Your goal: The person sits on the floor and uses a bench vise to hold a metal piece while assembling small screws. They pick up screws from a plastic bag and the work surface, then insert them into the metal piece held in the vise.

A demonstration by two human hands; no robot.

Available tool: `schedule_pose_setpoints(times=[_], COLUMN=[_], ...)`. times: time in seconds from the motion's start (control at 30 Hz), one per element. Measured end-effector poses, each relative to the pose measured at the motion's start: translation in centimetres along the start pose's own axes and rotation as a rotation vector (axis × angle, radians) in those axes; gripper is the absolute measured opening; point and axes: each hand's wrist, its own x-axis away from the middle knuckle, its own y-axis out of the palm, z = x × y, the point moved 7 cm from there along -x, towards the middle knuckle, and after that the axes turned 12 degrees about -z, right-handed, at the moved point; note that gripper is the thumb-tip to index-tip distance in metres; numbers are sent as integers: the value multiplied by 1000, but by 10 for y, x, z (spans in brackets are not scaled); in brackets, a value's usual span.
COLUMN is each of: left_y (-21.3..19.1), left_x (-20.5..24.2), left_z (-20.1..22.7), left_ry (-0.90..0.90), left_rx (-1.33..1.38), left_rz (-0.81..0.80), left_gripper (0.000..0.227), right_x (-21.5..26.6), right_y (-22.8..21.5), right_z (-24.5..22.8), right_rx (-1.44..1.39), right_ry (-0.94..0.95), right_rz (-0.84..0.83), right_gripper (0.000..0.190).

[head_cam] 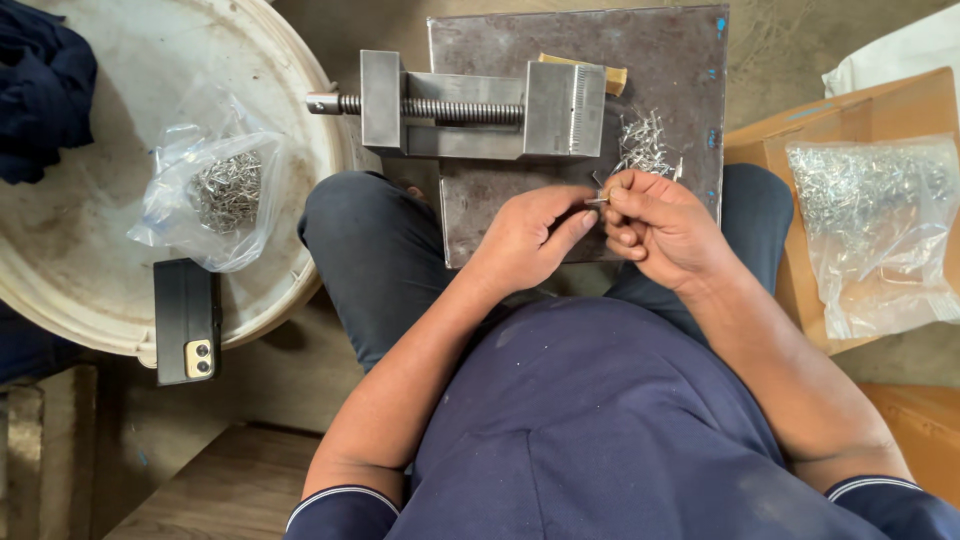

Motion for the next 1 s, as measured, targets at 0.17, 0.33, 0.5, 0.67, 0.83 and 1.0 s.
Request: schedule_pose_setpoints(times=[0.17, 0.33, 0.5, 0.67, 0.83, 1.0], left_y=[3, 2, 1, 0, -1, -1], left_x=[2, 5, 7, 10, 9, 8], left_z=[-17, -33, -36, -39, -41, -40], left_ry=[-85, -165, -116, -143, -128, -113], left_rx=[88, 371, 579, 595, 698, 720], left_rz=[-61, -99, -56, -21, -11, -18], left_gripper=[17, 23, 23, 30, 40, 42], right_x=[-2, 0, 2, -9, -16, -18], right_y=[2, 39, 88, 112, 126, 130], right_z=[2, -26, -57, -76, -82, -83], right_rx=[263, 1031, 1547, 1671, 1754, 1797], right_ry=[-49, -263, -509, -534, -493, -459], right_rz=[100, 117, 172, 236, 240, 227], right_gripper=[8, 11, 6, 7, 6, 6])
